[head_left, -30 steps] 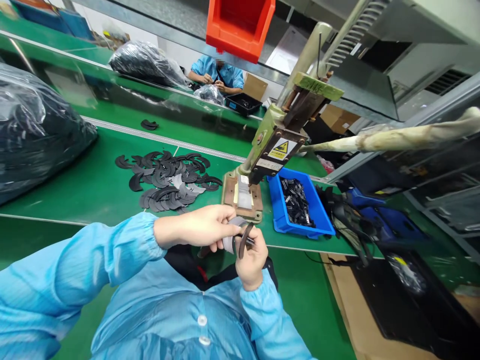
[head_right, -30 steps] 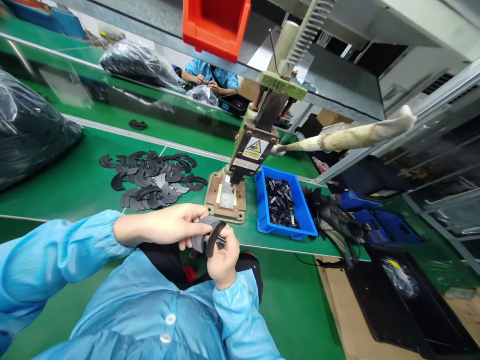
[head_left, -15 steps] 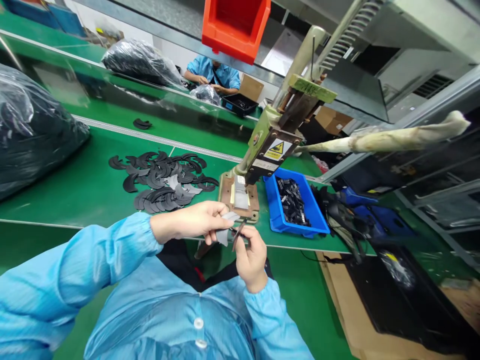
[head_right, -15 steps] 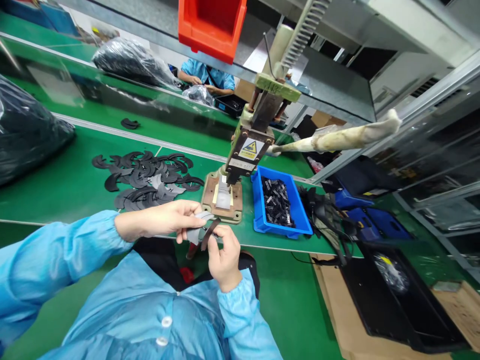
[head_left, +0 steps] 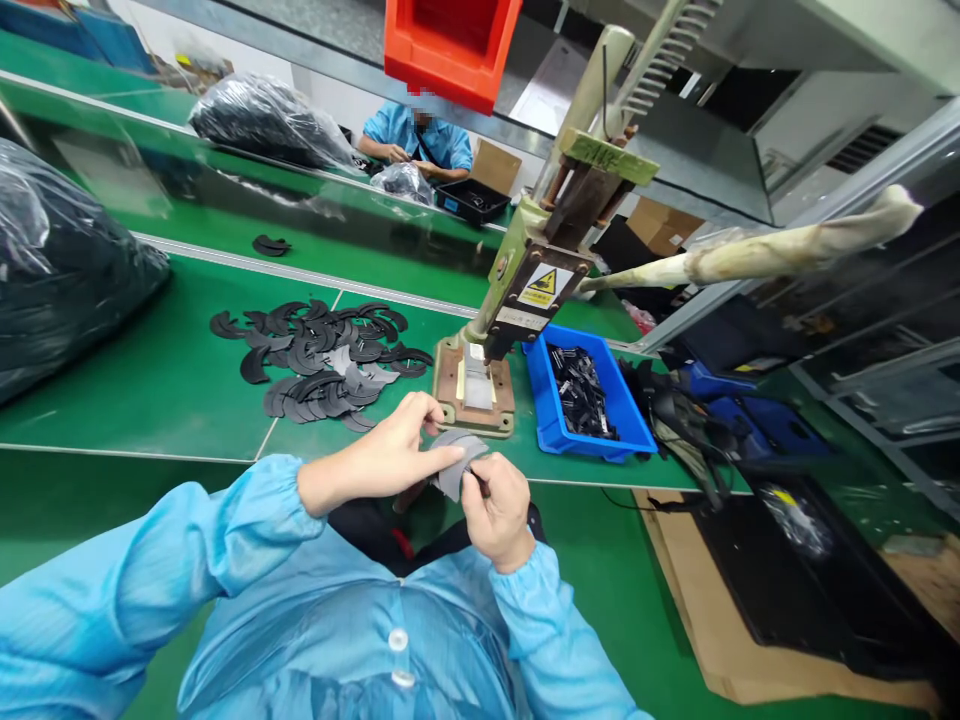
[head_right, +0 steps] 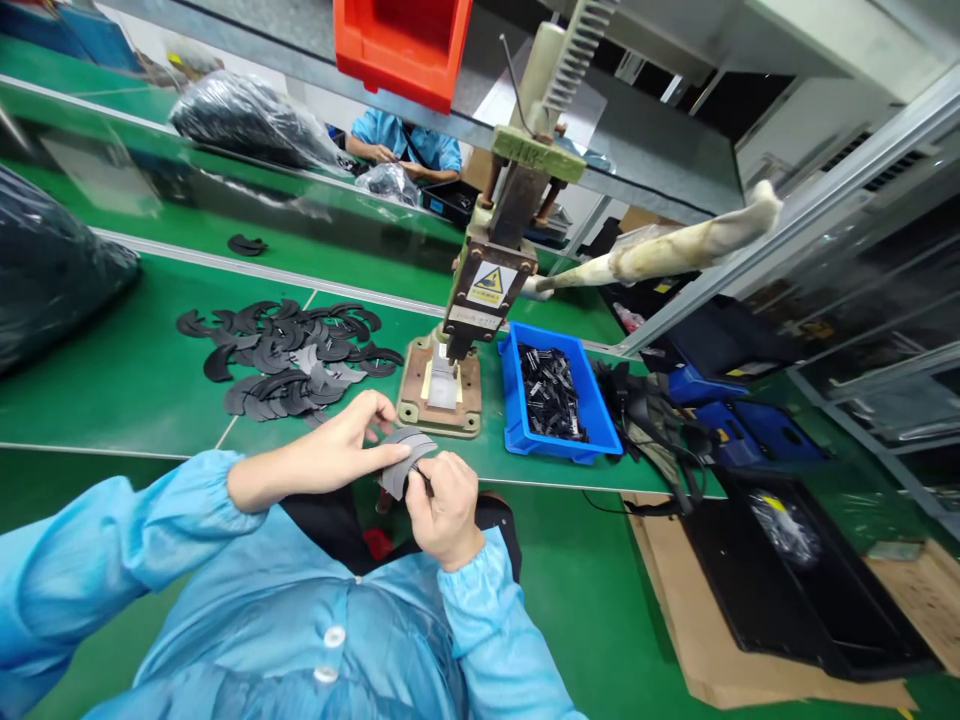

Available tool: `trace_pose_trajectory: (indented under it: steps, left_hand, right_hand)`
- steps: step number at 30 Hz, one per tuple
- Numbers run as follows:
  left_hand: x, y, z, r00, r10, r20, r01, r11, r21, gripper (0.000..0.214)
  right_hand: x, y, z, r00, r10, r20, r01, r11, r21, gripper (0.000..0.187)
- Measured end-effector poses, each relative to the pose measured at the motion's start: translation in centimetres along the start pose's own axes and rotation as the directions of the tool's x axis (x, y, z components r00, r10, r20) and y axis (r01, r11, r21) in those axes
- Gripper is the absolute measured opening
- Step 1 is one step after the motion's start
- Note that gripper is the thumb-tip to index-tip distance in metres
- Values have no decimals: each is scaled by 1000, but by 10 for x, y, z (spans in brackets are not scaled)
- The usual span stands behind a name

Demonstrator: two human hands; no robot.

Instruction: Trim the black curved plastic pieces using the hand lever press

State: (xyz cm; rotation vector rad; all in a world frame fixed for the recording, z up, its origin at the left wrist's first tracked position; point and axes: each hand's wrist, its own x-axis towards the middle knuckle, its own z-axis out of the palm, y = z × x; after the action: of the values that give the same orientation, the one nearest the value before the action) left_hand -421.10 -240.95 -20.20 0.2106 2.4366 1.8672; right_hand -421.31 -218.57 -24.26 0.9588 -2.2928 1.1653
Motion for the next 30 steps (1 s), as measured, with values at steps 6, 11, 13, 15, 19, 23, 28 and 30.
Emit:
trace_pose_trajectory:
  steps: [6,11,13,15,19,23,28,30]
  left_hand:
    - [3,-8,3,934,-156,321,274,891,-363,49]
    - [27,-15,-15,946,-205,252,298,858,-419,55]
    - [49,-25,-29,953,-279,119,303,859,-411,53]
    - [81,-32,-47,929,-369,-20,333,858,-391,47]
    - [166,-30,-85,868,-445,-222,350,864,-363,33]
    - [231,-15,-114,845,-395,-361,273,899,-343,20]
    - [238,-27,-124,817,-380,-433,287,920,-267,30]
    - [227,-33,-123,835,-349,-425,274,934,-229,29]
  right_hand:
    - [-3,1,0,1000,18,21,-17,1000,-13,4]
    - [-8,11,-3,995,100,-2,-100,995,17,32]
    - [-15,16,-4,989,146,-33,-145,989,40,35]
    - [-23,19,-5,983,177,-52,-174,983,58,30]
    - [-30,17,-6,980,193,-40,-189,978,93,26]
    - [-28,16,-15,984,174,-36,-171,982,77,26]
    - [-36,21,-40,980,190,-56,-190,982,9,27]
    - [-35,26,-57,981,177,-74,-179,983,-29,24]
